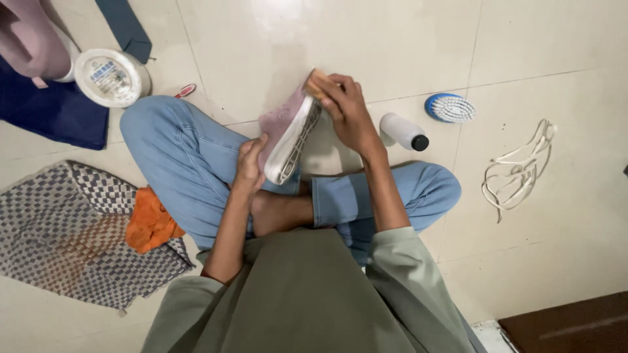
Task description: Cleaning a pink sneaker using a brush and cleaning solution
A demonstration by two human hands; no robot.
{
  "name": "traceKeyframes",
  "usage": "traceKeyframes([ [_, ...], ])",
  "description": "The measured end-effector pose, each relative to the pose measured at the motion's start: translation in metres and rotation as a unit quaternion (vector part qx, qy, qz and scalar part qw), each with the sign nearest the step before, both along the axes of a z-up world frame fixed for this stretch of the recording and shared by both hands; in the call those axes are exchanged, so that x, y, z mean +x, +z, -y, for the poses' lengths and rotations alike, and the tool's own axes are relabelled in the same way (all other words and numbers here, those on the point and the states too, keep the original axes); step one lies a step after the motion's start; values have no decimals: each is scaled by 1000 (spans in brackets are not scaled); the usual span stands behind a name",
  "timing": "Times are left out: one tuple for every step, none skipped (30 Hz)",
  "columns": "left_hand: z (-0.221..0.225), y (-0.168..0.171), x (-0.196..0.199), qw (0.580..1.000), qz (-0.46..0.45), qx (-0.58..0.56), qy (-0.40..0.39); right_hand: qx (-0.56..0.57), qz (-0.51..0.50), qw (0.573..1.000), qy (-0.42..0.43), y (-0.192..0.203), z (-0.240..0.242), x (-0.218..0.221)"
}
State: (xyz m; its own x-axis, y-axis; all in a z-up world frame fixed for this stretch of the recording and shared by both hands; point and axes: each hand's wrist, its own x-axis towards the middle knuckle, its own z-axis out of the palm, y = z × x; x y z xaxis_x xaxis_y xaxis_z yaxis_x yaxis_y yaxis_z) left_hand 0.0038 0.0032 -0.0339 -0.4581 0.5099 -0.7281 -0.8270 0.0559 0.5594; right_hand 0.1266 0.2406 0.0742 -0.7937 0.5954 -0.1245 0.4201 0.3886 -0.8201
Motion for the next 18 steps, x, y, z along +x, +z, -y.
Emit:
traceKeyframes([
  [0, 0, 1, 1000, 0, 2, -2, 2, 0, 1000, -2, 4, 1, 3],
  [1, 0, 1, 1000, -5, -2, -6, 11, 9, 1000, 8, 7, 3, 5],
  [3, 0, 1, 1000, -10, -6, -11, 20, 17, 999, 18, 9, 5, 6],
  [4, -2, 1, 1000, -10, -8, -9, 18, 17, 1000, 19, 7, 2, 6],
  [5, -3, 1, 1000, -15, -7, -14, 25, 30, 999, 23, 5, -2, 7],
  [2, -6, 0, 1000, -20, -4, -23, 34, 43, 998, 24, 3, -7, 7],
  [5, -14, 0, 999, -21, -2, -24, 36, 42, 998, 22, -3, -11, 7],
  [7, -22, 2, 999, -24, -1, -26, 35, 53, 998, 17, -10, -14, 7],
  [10, -29, 2, 999, -27, -1, -28, 33, 64, 997, 12, -16, -18, 7],
  [3, -7, -2, 999, -28, 1, -26, 35, 64, 997, 13, -16, -18, 4],
  [-3, 16, -6, 998, -37, 7, -56, 26, 54, 998, 10, -16, -18, 2],
  [-8, 38, -10, 995, -45, 11, -87, 15, 46, 999, 7, -16, -17, 0],
  [-4, 26, -5, 995, -45, 11, -86, 15, 46, 999, 9, -13, -13, 0],
  [-1, 13, -1, 997, -39, 3, -62, 50, 60, 997, 0, -10, -10, 1],
  [1, -1, 4, 999, -34, -5, -38, 84, 74, 994, -10, -6, -6, 2],
  [1, 0, 3, 999, -32, -5, -37, 85, 75, 993, -9, -3, 1, 5],
  [1, 1, 3, 999, -36, -9, -39, 82, 65, 994, -21, 0, 8, 9],
  [1, 1, 4, 998, -39, -12, -41, 79, 55, 995, -33, 4, 16, 13],
])
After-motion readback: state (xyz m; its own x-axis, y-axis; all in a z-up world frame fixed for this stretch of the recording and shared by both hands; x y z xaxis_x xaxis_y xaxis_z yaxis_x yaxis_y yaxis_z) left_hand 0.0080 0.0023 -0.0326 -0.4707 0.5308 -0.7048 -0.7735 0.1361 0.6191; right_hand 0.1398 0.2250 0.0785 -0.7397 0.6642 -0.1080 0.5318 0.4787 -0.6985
